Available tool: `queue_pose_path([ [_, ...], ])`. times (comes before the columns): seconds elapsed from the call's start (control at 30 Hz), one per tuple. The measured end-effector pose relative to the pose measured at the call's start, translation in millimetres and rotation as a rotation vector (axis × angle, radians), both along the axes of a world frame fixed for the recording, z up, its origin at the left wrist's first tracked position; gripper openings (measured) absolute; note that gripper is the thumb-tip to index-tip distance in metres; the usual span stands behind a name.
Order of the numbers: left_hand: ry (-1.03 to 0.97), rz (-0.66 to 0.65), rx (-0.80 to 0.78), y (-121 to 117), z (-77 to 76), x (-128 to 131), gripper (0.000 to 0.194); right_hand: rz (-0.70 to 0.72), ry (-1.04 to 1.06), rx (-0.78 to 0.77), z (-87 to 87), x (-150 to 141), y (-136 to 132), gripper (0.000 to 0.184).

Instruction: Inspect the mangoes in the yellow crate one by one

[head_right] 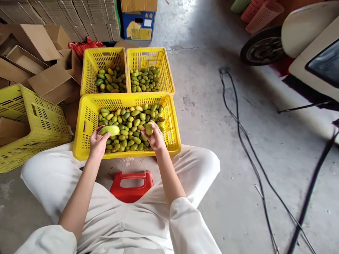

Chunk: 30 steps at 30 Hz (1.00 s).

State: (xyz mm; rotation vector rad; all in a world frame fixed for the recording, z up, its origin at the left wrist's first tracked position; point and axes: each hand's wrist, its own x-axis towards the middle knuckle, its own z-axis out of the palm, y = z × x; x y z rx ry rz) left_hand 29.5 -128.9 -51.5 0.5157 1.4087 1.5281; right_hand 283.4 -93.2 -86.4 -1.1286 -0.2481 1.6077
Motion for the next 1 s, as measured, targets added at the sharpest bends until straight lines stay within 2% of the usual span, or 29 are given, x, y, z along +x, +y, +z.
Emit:
queue_pose_path([
  [0.1,-0.111,-0.061,-0.018,-6,20.3,-2,0.054,0.025,-0.017,-0.001,16.1,-2,0,0.043],
  [0.23,-0.236,-0.08,-0.145,-8,36.7,-3,0.039,0.077,-0.024,0.018,26.8,1,-6,0.037],
  [0.37,-0.286,-0.139,-0.216,7,49.4,-5,0.029,0.09,-0.019,0.089,41.7,9,0,0.03],
  [0.53,-0.341,-0.202,-0.321,31,61.6,-9,0.022,0.145,-0.034,0.133,63.1,21,15,0.034],
  [0.6,-0.353,-0.224,-0.329,36,65.6,-10,0.022,0.146,-0.044,0.12,65.0,25,19,0.033],
  [0.7,-0.359,-0.241,-0.249,39,69.0,-11,0.025,0.123,-0.025,0.092,60.1,29,22,0.032],
  [0.8,-0.365,-0.177,-0.188,39,66.8,-13,0.025,0.127,0.024,0.072,53.5,31,23,0.027],
  [0.9,-0.378,-0.089,-0.205,38,61.8,-15,0.024,0.177,0.087,0.05,50.8,30,24,0.023],
  [1.0,-0.417,-0.097,-0.228,39,59.8,-15,0.035,0.176,0.147,0.066,49.4,28,25,0.026],
])
